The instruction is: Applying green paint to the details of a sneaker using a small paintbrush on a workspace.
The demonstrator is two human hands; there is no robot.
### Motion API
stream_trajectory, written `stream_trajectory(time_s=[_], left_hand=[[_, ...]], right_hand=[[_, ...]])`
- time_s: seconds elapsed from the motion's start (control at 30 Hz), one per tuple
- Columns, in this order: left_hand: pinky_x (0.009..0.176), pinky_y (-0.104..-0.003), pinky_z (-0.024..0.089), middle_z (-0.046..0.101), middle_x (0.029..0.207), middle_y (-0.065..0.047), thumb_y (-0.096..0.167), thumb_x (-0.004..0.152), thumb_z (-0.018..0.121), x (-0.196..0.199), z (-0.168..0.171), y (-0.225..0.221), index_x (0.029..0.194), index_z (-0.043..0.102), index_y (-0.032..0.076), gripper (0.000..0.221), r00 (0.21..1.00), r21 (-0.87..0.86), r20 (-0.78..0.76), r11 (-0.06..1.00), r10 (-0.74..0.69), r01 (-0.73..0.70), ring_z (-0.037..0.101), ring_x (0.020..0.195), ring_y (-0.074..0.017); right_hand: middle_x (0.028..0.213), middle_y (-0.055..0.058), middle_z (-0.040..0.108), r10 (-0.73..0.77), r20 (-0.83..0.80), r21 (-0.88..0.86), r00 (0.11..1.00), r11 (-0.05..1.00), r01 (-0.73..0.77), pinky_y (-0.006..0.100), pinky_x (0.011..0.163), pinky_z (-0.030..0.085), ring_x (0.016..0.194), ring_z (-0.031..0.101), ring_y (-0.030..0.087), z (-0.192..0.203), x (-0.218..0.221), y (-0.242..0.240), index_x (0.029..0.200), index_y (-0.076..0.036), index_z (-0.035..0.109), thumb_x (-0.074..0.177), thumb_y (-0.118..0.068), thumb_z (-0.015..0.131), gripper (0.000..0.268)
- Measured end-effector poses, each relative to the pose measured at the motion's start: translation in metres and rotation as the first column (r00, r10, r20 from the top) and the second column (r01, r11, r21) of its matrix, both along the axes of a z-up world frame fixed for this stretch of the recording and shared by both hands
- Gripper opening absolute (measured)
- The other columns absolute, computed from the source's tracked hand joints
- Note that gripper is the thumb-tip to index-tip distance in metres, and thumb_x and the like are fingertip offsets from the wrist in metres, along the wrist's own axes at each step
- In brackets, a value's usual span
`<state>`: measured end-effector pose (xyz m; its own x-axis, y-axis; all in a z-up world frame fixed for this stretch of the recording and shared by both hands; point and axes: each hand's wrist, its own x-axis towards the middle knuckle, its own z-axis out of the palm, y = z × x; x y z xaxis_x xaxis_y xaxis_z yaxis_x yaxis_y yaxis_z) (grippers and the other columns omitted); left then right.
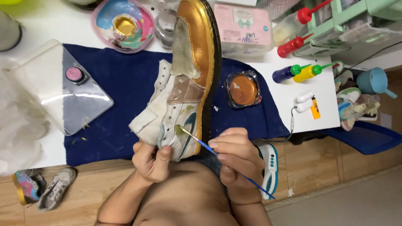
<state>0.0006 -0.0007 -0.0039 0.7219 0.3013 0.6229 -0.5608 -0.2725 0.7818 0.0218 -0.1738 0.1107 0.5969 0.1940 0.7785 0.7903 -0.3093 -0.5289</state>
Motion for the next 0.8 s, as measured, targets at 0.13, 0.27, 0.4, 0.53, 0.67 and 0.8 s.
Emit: stream_trajectory(time_s=[0.13, 0.27, 0.4, 0.53, 0.67, 0.8], left_hand=[[0.052, -0.031, 0.025, 0.037, 0.063, -0.002, 0.027, 0.098, 0.057, -0.002, -0.01, 0.001, 0.072, 0.052, -0.005, 0.041, 0.999, -0.007, -0.029, 1.0, 0.016, -0.016, 0.033, 0.056, -0.0126], [0.053, -0.034, 0.013, 0.018, 0.063, 0.001, 0.026, 0.096, 0.056, -0.006, -0.001, 0.006, 0.059, 0.032, 0.005, 0.049, 0.998, -0.002, -0.043, 0.999, 0.039, -0.039, 0.018, 0.056, -0.0128], [0.054, -0.037, 0.008, 0.014, 0.059, -0.001, 0.029, 0.094, 0.056, -0.025, -0.014, 0.022, 0.058, 0.023, 0.01, 0.053, 0.99, 0.052, -0.027, 0.989, 0.138, -0.136, 0.014, 0.053, -0.0144], [0.059, -0.037, 0.026, 0.037, 0.063, -0.01, 0.043, 0.094, 0.055, -0.053, -0.033, 0.038, 0.066, 0.044, -0.001, 0.053, 0.954, 0.043, -0.172, 0.969, 0.245, -0.241, 0.037, 0.061, -0.0183], [0.086, -0.041, 0.051, 0.067, 0.102, -0.031, 0.041, 0.097, 0.056, -0.064, -0.05, 0.043, 0.105, 0.065, -0.016, 0.058, 0.918, 0.03, -0.173, 0.934, 0.356, -0.357, 0.064, 0.094, -0.0335], [0.069, -0.036, 0.037, 0.057, 0.075, -0.018, 0.039, 0.097, 0.058, -0.054, -0.044, 0.039, 0.081, 0.059, -0.01, 0.052, 0.924, 0.032, -0.16, 0.938, 0.347, -0.346, 0.051, 0.073, -0.0218]], right_hand=[[0.085, 0.012, 0.068, -0.014, 0.04, 0.162, 0.999, 0.987, 0.008, 0.043, 0.074, 0.057, 0.071, 0.071, 0.025, -0.008, 0.005, 0.001, 0.088, -0.008, 0.055, 0.11, -0.029, 0.049, 0.031], [0.08, 0.01, 0.064, -0.092, 0.041, 0.391, 0.995, 0.918, 0.068, 0.039, 0.068, 0.051, 0.061, 0.062, 0.024, -0.028, 0.013, -0.014, 0.093, -0.011, 0.052, 0.11, -0.03, 0.053, 0.025], [0.084, 0.005, 0.061, -0.086, 0.042, 0.431, 0.995, 0.9, 0.06, 0.033, 0.07, 0.051, 0.069, 0.062, 0.019, -0.04, 0.028, -0.03, 0.104, -0.013, 0.054, 0.109, -0.022, 0.05, 0.011], [0.076, 0.018, 0.056, -0.209, -0.068, 0.377, 0.975, 0.9, 0.219, 0.042, 0.067, 0.048, 0.062, 0.057, 0.029, -0.051, 0.04, -0.029, 0.099, -0.004, 0.052, 0.105, -0.02, 0.051, 0.017], [0.086, 0.021, 0.064, -0.194, -0.135, 0.194, 0.972, 0.957, 0.218, 0.046, 0.081, 0.055, 0.075, 0.063, 0.031, -0.063, 0.049, -0.029, 0.101, 0.001, 0.054, 0.107, -0.017, 0.05, 0.019], [0.092, 0.018, 0.067, -0.211, -0.136, 0.087, 0.968, 0.971, 0.223, 0.043, 0.085, 0.055, 0.081, 0.067, 0.031, -0.075, 0.059, -0.029, 0.101, 0.003, 0.059, 0.107, -0.013, 0.05, 0.02]])
